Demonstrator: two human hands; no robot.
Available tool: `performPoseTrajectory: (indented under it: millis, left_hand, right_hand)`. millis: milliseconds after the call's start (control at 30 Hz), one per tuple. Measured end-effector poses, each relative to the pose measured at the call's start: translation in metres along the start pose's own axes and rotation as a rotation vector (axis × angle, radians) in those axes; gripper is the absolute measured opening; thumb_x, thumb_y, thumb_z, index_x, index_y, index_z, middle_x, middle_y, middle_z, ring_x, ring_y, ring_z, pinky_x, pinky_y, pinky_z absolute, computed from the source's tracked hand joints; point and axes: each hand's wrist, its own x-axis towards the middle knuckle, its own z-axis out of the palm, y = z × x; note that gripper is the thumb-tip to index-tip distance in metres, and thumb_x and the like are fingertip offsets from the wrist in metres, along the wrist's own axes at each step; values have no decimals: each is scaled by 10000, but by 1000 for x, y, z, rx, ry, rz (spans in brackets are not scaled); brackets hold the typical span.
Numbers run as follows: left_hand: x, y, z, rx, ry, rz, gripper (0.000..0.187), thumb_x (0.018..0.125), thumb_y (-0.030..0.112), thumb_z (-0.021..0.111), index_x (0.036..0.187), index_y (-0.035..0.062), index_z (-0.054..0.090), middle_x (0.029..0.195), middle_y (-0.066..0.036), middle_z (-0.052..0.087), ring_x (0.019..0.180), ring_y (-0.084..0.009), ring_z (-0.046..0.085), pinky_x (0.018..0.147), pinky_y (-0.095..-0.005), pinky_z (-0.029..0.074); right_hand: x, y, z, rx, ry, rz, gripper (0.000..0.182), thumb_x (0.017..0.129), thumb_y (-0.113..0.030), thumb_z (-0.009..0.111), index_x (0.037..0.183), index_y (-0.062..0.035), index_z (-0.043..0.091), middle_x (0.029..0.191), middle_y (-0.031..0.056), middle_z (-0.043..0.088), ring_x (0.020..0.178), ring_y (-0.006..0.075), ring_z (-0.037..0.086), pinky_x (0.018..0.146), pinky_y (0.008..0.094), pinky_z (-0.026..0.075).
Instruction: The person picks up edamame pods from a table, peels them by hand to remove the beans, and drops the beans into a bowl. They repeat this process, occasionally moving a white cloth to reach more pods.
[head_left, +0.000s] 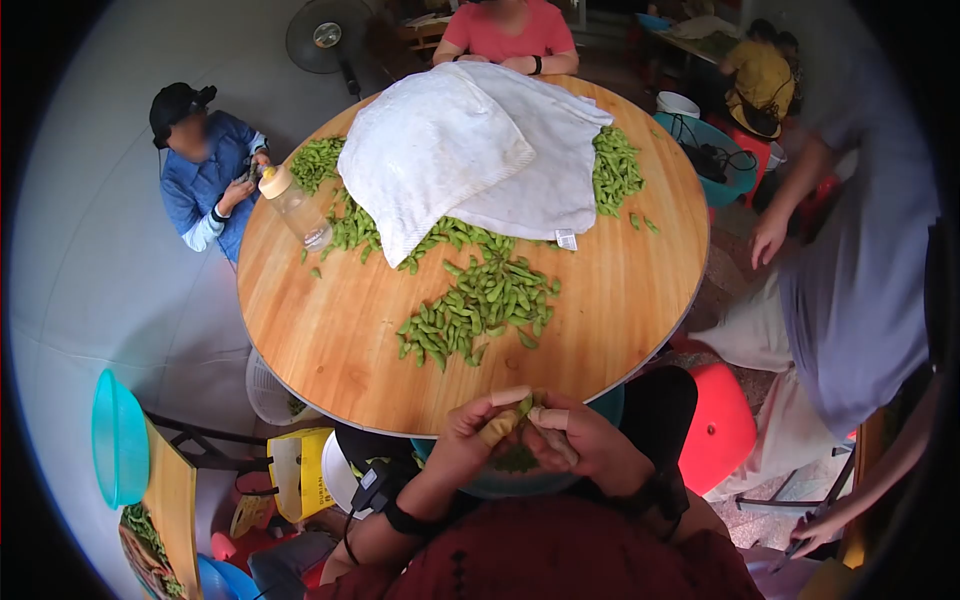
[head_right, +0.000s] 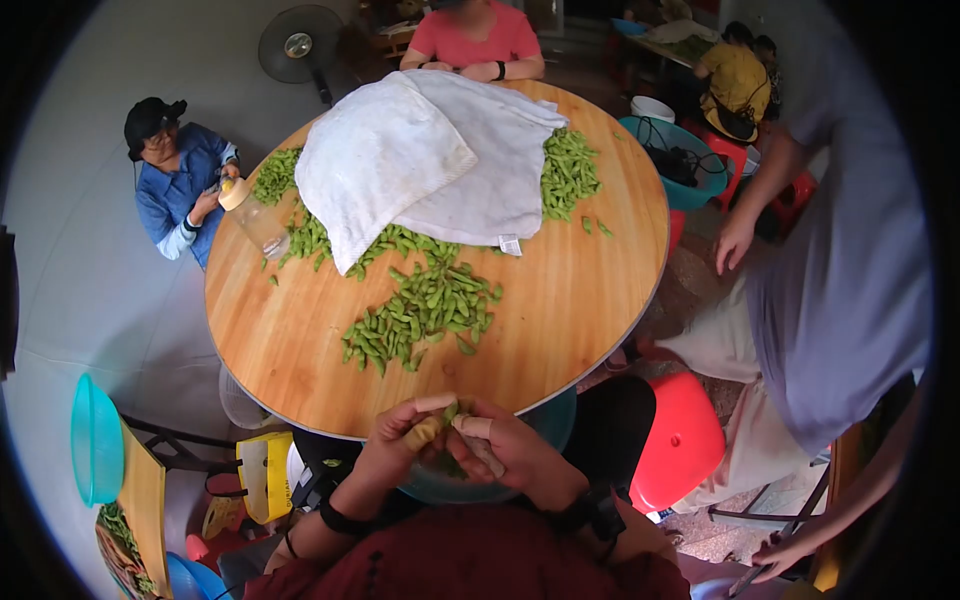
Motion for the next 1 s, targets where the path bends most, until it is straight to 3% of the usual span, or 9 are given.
performPoseTrajectory:
  millis: [67, 167, 300, 367, 467, 633, 733, 867, 1000]
  left_hand:
    - [2, 5, 4, 1222, 107, 587, 288, 855, 68, 679, 1139, 41, 639, 795, -42, 610, 689, -119, 580, 599, -233, 454]
    - [2, 13, 14, 1621, 120, 766, 315, 790, -14, 713, 1094, 33, 647, 825, -77, 641, 748, -154, 639, 653, -256, 496]
    - [-1, 8, 15, 1321, 116, 516, 272, 824, -30, 671, 1090, 26, 649, 884, -78, 672, 793, -139, 653, 690, -256, 512]
    - [-1, -1, 13, 771, 169, 331, 232, 848, -40, 644, 1073, 14, 648, 928, -69, 680, 839, -111, 644, 725, -246, 518]
    - [-2, -2, 8, 671, 161, 259, 210, 864, -50, 620, 1064, 6, 645, 960, -63, 681, 871, -103, 632, 748, -248, 521]
    - [-3, 7, 16, 1165, 124, 468, 211, 853, -37, 633, 1059, 10, 644, 968, -95, 679, 871, -145, 658, 742, -261, 529]
    - [-4, 5, 17, 1321, 156, 515, 203, 852, -33, 638, 1049, 10, 646, 962, -95, 680, 855, -147, 664, 733, -263, 527]
    - [-1, -7, 10, 966, 218, 439, 171, 859, -33, 636, 1026, 0, 655, 924, -60, 685, 809, -114, 644, 716, -255, 515]
    - [-2, -9, 11, 865, 227, 463, 146, 862, -31, 634, 1001, -3, 666, 909, -58, 688, 808, -106, 639, 718, -248, 513]
  right_hand:
    - [0, 1, 1, -30, 28, -8, 201, 962, -162, 452, 1147, -89, 484, 701, 54, 564, 437, 135, 471, 371, 251, 346]
    - [-3, -1, 12, -229, 219, 0, 182, 968, -163, 439, 1126, -83, 482, 714, 51, 578, 459, 136, 510, 387, 245, 369]
    - [-8, -1, 18, -575, 281, -108, 166, 969, -162, 452, 1102, -65, 474, 724, 44, 592, 515, 124, 569, 431, 243, 425]
    - [-13, -2, 18, -671, 287, -140, 160, 967, -160, 460, 1085, -53, 471, 726, 44, 595, 539, 116, 587, 444, 248, 442]
    - [-16, -2, 15, -1043, 270, -276, 146, 956, -153, 480, 1036, -31, 474, 712, 99, 604, 594, 186, 642, 485, 307, 472]
    - [-15, 2, 5, -1488, 279, -599, 159, 901, -139, 547, 1001, -28, 493, 733, 219, 583, 708, 379, 629, 591, 428, 481]
    - [-17, -3, 11, -1611, 277, -606, 173, 874, -133, 573, 995, -31, 505, 756, 221, 592, 725, 384, 618, 605, 445, 478]
    - [-16, -2, 13, -1512, 321, -507, 199, 877, -171, 611, 1002, -36, 537, 748, 186, 604, 672, 330, 637, 583, 398, 483]
    - [-8, 5, 4, -1110, 386, -509, 259, 861, -207, 681, 1027, -34, 581, 727, 69, 611, 629, 152, 598, 585, 302, 476]
